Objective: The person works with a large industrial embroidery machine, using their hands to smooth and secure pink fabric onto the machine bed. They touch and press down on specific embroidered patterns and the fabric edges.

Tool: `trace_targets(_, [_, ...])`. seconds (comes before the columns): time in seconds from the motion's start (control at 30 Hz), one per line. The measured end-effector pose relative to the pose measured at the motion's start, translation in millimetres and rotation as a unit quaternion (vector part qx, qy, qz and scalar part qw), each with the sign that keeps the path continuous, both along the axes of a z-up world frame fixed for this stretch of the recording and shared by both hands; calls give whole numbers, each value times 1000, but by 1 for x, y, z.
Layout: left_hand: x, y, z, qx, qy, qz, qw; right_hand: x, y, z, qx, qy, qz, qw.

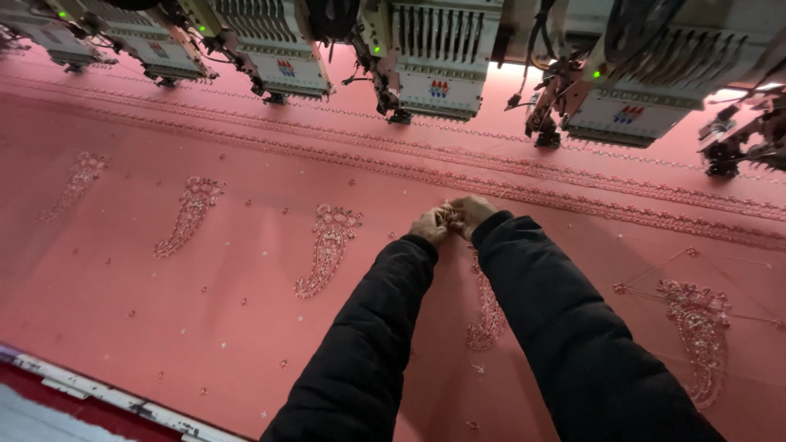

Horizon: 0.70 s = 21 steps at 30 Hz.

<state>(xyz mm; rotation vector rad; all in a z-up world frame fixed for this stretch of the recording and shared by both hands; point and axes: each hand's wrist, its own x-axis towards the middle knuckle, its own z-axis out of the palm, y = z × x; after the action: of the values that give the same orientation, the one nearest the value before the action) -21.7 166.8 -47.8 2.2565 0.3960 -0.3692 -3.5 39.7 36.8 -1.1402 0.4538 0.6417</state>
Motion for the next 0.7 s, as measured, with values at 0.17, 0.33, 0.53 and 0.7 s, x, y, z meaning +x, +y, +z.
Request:
trace_targets(0.17, [-29, 2, 11, -33, 50, 5, 998, -25, 16, 47, 54, 60, 0, 997])
trace_targets(0.33, [-20, 1, 32, 70, 53, -85, 993, -4, 19, 5, 7, 29, 19, 999])
trace_targets(0.53, [-70, -34, 73, 116, 45, -79, 989, -26, -18, -68, -20, -1, 48, 999])
trace_targets(0.7, [-105, -81, 55, 191, 37, -207, 959, -100, -68, 3, -39, 25, 32, 998])
